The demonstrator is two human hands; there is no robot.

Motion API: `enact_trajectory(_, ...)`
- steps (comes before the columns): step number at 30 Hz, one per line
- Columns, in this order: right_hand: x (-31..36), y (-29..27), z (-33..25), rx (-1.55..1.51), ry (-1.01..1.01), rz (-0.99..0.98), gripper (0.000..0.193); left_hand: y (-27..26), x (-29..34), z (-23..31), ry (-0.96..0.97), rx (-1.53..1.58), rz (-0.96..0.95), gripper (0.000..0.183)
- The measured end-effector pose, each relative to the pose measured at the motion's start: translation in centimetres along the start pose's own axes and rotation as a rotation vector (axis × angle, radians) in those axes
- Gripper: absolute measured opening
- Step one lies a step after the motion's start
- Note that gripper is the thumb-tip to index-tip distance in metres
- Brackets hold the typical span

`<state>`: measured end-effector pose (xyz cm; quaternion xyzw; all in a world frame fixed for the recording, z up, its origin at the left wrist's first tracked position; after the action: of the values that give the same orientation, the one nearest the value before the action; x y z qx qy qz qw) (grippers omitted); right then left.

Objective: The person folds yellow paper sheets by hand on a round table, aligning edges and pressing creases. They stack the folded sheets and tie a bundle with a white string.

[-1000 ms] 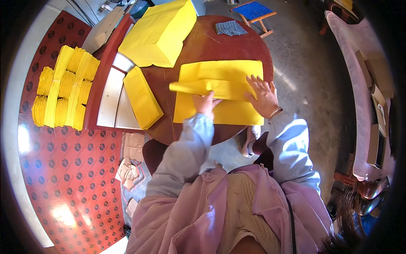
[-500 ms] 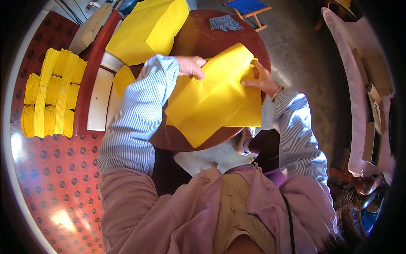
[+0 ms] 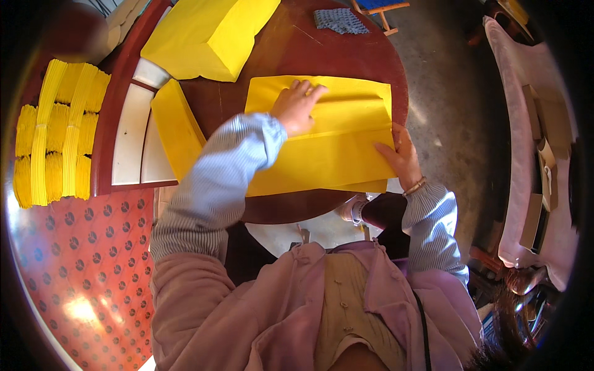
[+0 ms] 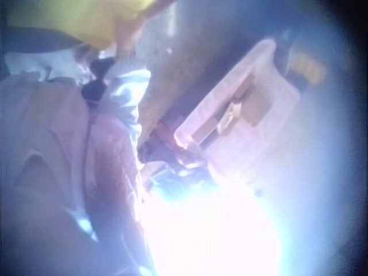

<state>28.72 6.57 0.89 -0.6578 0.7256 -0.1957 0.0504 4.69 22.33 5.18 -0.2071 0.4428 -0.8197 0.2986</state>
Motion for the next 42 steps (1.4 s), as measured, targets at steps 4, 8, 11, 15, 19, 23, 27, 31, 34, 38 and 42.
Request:
enact_trajectory(4, 3.0, -0.3, -2.1, -0.291, -0.101, -0.128, 0.089, 3.2, 5.4, 3.1, 0.102, -0.008, 0.176, 0.076)
enact_trajectory(8, 5.5, -0.2, -2.8, -0.37, -0.093, -0.304, 0.094, 4.7, 6.6, 2.6, 0.087, 0.045, 0.27, 0.073)
enact_trajectory(11, 5.5, -0.8, -3.4, 0.168, -0.312, -0.16, 0.084, 5.1, 6.7, 2.2, 0.081, 0.052, 0.278, 0.068)
enact_trajectory(15, 4.5, -1.8, -6.0, 0.837, -0.734, 0.254, 0.045, 5.0, 6.8, 2.5, 0.084, 0.083, 0.278, 0.067)
enact_trajectory(19, 2.8, -1.8, -7.4, 1.159, -0.89, 0.32, 0.037, 4.6, 6.9, 2.8, 0.095, 0.085, 0.24, 0.066)
enact_trajectory(23, 0.9, -0.9, -6.5, 1.115, -0.83, -0.101, 0.046, 3.5, 8.8, 3.1, 0.149, 0.112, 0.169, 0.065)
enact_trajectory(27, -0.1, -0.5, -5.0, 1.054, -0.704, -0.321, 0.048, 0.8, 13.2, 0.6, 0.075, 0.179, 0.038, 0.057)
enact_trajectory(31, -0.7, -0.9, -4.3, 0.869, -0.602, -0.385, 0.043, -1.5, 18.0, -2.1, -0.017, 0.233, 0.017, 0.05)
enact_trajectory(34, -1.7, -1.6, -3.7, 0.656, -0.483, -0.424, 0.034, -2.5, 19.9, -4.5, -0.074, 0.47, 0.068, 0.055)
enact_trajectory(38, -2.8, -2.4, -2.8, 0.599, -0.441, -0.267, 0.025, -2.0, 20.9, -6.4, -0.146, 1.163, 0.264, 0.07)
enact_trajectory(42, -2.8, -2.5, -1.5, 0.415, -0.331, -0.082, 0.022, -1.3, 21.1, -6.0, -0.184, 1.124, 0.368, 0.078)
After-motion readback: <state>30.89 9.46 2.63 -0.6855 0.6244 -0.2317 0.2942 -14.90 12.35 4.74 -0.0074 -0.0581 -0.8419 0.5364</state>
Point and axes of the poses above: each hand's wrist, its own x-axis away from the middle knuckle, its own y-axis out of the palm, z = x × y, the point moved 6 cm from there along -x, towards the middle knuckle, and after that the axes turned 11 degrees about x, right-handed, at the moved point
